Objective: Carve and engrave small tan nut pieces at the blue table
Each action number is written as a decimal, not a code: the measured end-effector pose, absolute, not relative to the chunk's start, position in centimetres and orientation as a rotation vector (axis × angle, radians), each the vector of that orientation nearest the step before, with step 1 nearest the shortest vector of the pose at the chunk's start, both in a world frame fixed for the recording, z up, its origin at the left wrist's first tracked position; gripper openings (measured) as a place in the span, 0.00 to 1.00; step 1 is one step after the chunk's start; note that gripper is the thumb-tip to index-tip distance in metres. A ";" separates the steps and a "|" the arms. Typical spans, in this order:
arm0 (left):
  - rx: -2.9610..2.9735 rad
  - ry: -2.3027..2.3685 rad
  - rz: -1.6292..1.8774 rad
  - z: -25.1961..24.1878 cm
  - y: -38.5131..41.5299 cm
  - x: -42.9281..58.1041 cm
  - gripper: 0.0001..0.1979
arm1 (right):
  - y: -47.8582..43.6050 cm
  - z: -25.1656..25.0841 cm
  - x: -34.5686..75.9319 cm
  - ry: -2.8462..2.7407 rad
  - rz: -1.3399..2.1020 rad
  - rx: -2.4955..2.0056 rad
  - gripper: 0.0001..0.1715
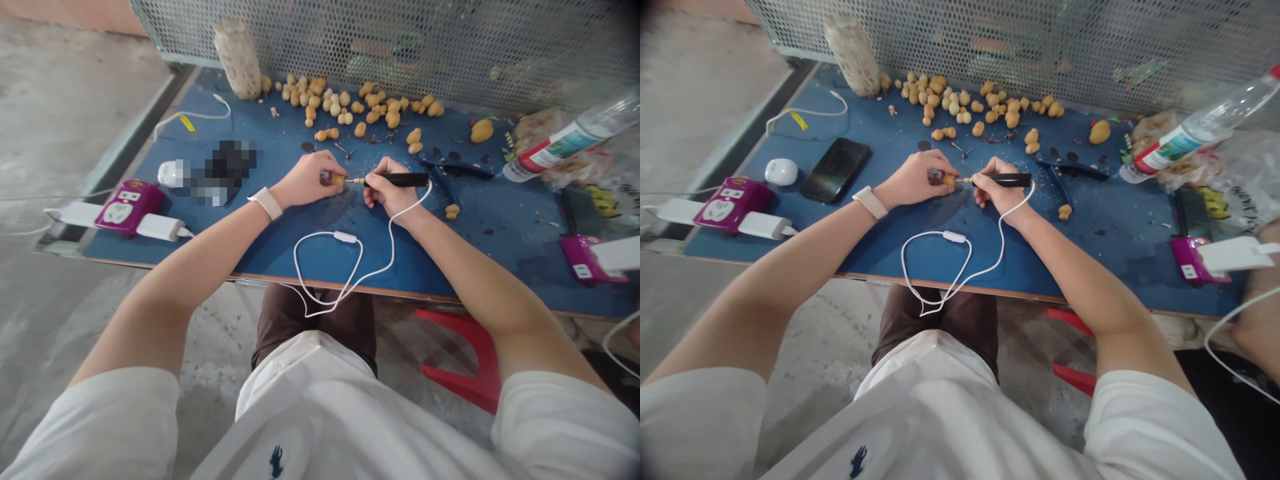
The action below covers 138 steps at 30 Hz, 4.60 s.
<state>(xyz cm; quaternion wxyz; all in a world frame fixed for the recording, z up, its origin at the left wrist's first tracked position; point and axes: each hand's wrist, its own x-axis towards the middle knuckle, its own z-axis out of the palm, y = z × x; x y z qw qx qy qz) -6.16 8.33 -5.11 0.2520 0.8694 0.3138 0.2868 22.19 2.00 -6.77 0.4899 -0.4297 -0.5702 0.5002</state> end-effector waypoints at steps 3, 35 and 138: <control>2.370 0.913 0.772 -5.1 8.1 -6.0 0.18 | 2.2 -7.1 22.2 -1.383 1.221 -1.023 0.46; 2.388 0.840 0.741 -4.7 8.2 -6.2 0.19 | 2.2 -7.1 22.2 -1.372 1.229 -1.035 0.45; 2.320 0.783 0.685 -3.8 8.7 -6.9 0.23 | 2.3 -7.2 21.9 -1.397 1.203 -1.024 0.44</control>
